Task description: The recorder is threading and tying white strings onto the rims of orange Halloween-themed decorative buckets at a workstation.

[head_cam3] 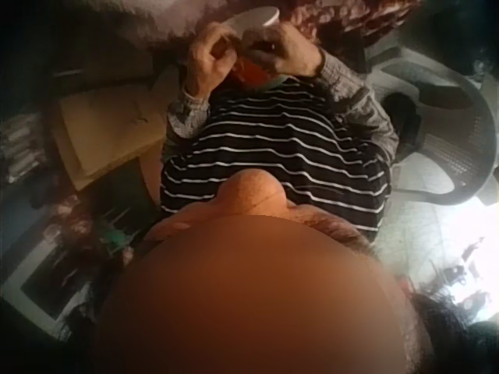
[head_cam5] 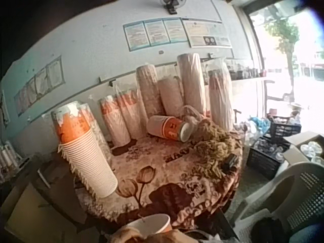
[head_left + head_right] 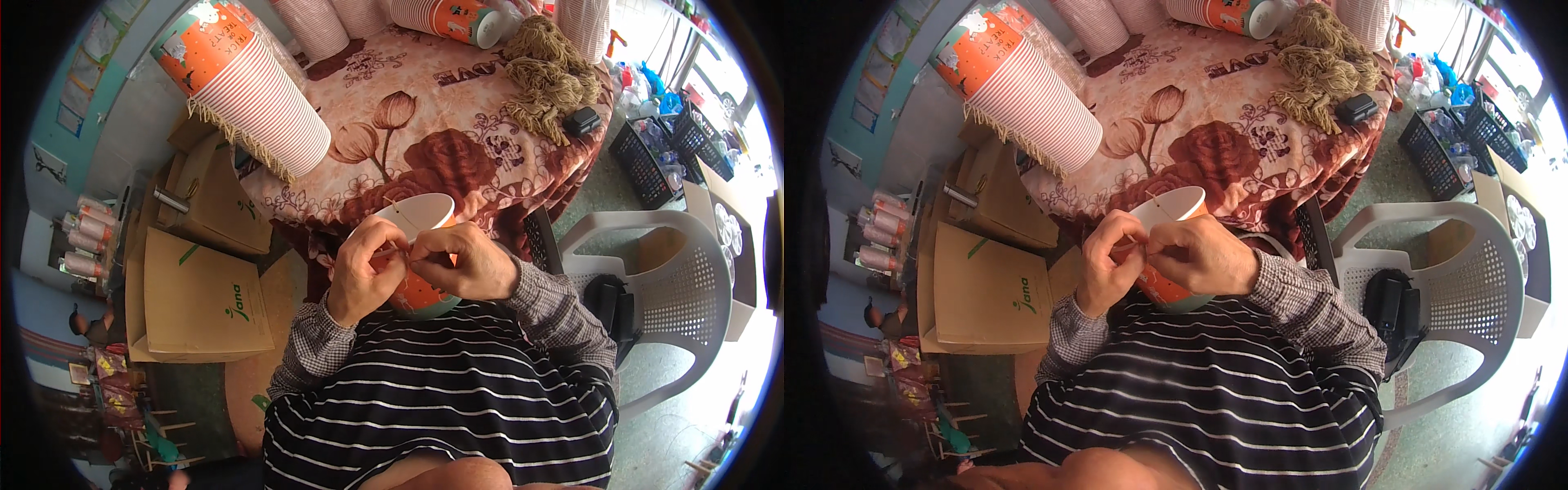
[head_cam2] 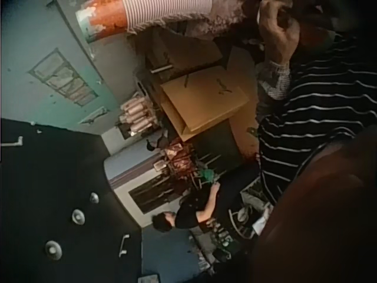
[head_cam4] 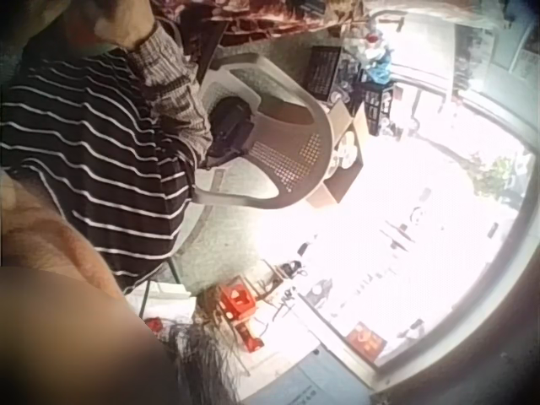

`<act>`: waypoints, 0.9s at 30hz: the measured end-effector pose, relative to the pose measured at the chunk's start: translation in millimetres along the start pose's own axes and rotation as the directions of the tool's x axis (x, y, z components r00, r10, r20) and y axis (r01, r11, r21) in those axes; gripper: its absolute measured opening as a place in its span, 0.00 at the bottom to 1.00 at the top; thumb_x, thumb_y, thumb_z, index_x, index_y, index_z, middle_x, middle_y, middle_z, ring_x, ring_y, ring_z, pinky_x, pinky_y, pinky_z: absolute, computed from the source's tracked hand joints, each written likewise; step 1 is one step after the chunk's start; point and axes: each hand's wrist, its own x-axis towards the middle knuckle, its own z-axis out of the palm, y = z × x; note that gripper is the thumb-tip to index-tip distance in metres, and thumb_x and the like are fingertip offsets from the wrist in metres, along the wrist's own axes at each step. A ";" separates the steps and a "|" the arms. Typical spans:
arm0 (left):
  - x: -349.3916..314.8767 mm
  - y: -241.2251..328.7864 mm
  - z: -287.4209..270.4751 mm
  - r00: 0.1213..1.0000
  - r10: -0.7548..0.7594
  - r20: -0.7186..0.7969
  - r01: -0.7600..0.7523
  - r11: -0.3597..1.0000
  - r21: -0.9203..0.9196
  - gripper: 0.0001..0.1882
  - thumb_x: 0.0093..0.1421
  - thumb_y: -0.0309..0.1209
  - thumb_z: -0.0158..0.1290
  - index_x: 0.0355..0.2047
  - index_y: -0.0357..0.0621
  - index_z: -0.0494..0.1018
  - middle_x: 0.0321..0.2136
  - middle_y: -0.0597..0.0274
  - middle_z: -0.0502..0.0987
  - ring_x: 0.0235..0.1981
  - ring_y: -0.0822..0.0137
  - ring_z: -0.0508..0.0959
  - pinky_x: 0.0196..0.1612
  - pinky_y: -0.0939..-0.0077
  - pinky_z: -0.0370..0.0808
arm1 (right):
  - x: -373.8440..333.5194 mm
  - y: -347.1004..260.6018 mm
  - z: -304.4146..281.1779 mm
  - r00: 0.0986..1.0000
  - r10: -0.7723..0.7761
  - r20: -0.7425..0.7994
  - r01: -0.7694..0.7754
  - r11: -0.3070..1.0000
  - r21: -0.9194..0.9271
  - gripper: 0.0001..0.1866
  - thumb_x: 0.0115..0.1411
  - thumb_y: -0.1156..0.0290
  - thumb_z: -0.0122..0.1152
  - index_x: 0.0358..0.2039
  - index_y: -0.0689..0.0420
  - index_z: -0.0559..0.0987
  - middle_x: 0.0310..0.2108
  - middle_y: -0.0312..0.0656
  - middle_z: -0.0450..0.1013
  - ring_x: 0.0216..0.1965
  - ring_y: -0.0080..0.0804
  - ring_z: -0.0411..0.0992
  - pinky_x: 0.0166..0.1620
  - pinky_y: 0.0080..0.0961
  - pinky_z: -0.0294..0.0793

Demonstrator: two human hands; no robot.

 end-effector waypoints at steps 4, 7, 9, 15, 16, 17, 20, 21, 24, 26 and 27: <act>-0.9 -2.0 -0.6 0.999 -0.034 0.037 0.037 0.996 -0.084 0.10 0.45 0.16 0.50 0.30 0.38 0.68 0.29 0.58 0.70 0.29 0.64 0.75 0.33 0.75 0.73 | -1.6 1.0 -1.1 0.999 -0.050 0.020 0.048 0.996 0.075 0.01 0.55 0.78 0.58 0.29 0.62 0.77 0.22 0.38 0.73 0.23 0.21 0.70 0.27 0.19 0.69; -1.8 0.3 1.3 0.996 -0.078 0.041 0.082 0.991 -0.103 0.09 0.46 0.17 0.51 0.29 0.38 0.68 0.29 0.59 0.71 0.29 0.66 0.75 0.34 0.75 0.74 | 0.1 1.1 -2.9 0.996 -0.001 0.088 -0.010 0.992 0.125 0.02 0.55 0.79 0.58 0.29 0.61 0.77 0.23 0.37 0.72 0.25 0.21 0.70 0.28 0.19 0.69; -3.1 2.4 4.7 0.995 -0.088 0.040 0.092 0.991 -0.098 0.09 0.46 0.17 0.52 0.29 0.37 0.68 0.29 0.59 0.71 0.29 0.66 0.75 0.34 0.75 0.74 | 0.6 1.9 -3.6 0.987 -0.098 0.125 0.086 0.992 0.094 0.03 0.54 0.79 0.59 0.30 0.61 0.77 0.24 0.37 0.73 0.25 0.22 0.71 0.29 0.20 0.70; -17.6 21.5 -3.7 0.979 -0.202 0.016 0.202 0.965 -0.169 0.11 0.50 0.21 0.57 0.35 0.37 0.71 0.31 0.58 0.74 0.32 0.64 0.76 0.37 0.74 0.74 | -3.6 -28.6 -28.0 0.904 0.030 0.426 -0.035 0.999 0.004 0.05 0.55 0.75 0.59 0.33 0.60 0.77 0.27 0.42 0.74 0.27 0.37 0.73 0.31 0.30 0.72; -20.3 17.6 -9.4 0.999 -0.043 0.023 0.045 0.995 -0.084 0.12 0.50 0.22 0.57 0.36 0.38 0.72 0.33 0.58 0.74 0.34 0.62 0.76 0.40 0.72 0.73 | -6.5 -27.7 -30.8 0.897 -0.005 0.443 0.011 1.000 -0.011 0.05 0.55 0.74 0.60 0.33 0.59 0.77 0.26 0.42 0.74 0.26 0.38 0.73 0.30 0.31 0.72; -22.7 15.1 -15.3 0.992 0.117 0.044 -0.117 0.993 0.002 0.13 0.50 0.23 0.57 0.37 0.39 0.73 0.34 0.58 0.75 0.36 0.60 0.76 0.43 0.69 0.72 | -9.1 -26.5 -35.0 0.877 -0.061 0.476 0.069 0.998 0.001 0.06 0.55 0.75 0.61 0.34 0.61 0.78 0.26 0.44 0.74 0.25 0.37 0.74 0.28 0.30 0.72; -31.5 11.0 -26.8 0.986 0.139 0.096 -0.145 0.988 0.056 0.12 0.50 0.26 0.58 0.36 0.41 0.74 0.34 0.60 0.75 0.39 0.60 0.75 0.53 0.60 0.65 | -14.4 -27.1 -41.1 0.848 -0.107 0.519 0.095 0.994 0.050 0.06 0.56 0.77 0.61 0.35 0.63 0.78 0.27 0.46 0.75 0.25 0.38 0.74 0.27 0.29 0.72; -34.4 8.6 -29.5 0.982 0.146 0.116 -0.157 0.983 0.093 0.11 0.50 0.27 0.58 0.36 0.41 0.74 0.33 0.60 0.76 0.40 0.60 0.75 0.55 0.58 0.63 | -14.9 -26.0 -41.4 0.847 -0.093 0.524 0.086 0.996 0.036 0.05 0.55 0.76 0.60 0.33 0.62 0.77 0.26 0.46 0.74 0.26 0.41 0.74 0.28 0.31 0.71; -43.1 -0.6 -35.3 0.984 0.146 0.098 -0.158 0.978 0.134 0.11 0.49 0.26 0.59 0.35 0.43 0.74 0.33 0.61 0.76 0.40 0.62 0.76 0.57 0.57 0.61 | -15.0 -18.3 -42.1 0.839 -0.060 0.541 0.072 0.997 -0.002 0.04 0.55 0.75 0.58 0.31 0.61 0.77 0.25 0.46 0.74 0.28 0.43 0.74 0.31 0.33 0.71; -50.6 -8.6 -37.0 0.985 0.141 0.095 -0.153 0.979 0.137 0.12 0.49 0.25 0.59 0.35 0.43 0.75 0.34 0.62 0.76 0.40 0.62 0.76 0.58 0.57 0.60 | -15.3 -14.9 -42.6 0.830 -0.040 0.556 0.066 0.997 -0.027 0.04 0.55 0.75 0.57 0.31 0.61 0.77 0.25 0.46 0.74 0.29 0.44 0.74 0.31 0.33 0.72; -53.4 -10.6 -37.6 0.986 0.136 0.096 -0.148 0.979 0.139 0.12 0.49 0.24 0.60 0.36 0.44 0.75 0.35 0.62 0.76 0.41 0.63 0.76 0.59 0.57 0.60 | -16.3 -14.2 -42.7 0.850 -0.035 0.526 0.067 0.997 -0.042 0.04 0.55 0.75 0.57 0.31 0.60 0.77 0.26 0.46 0.74 0.29 0.43 0.74 0.32 0.33 0.72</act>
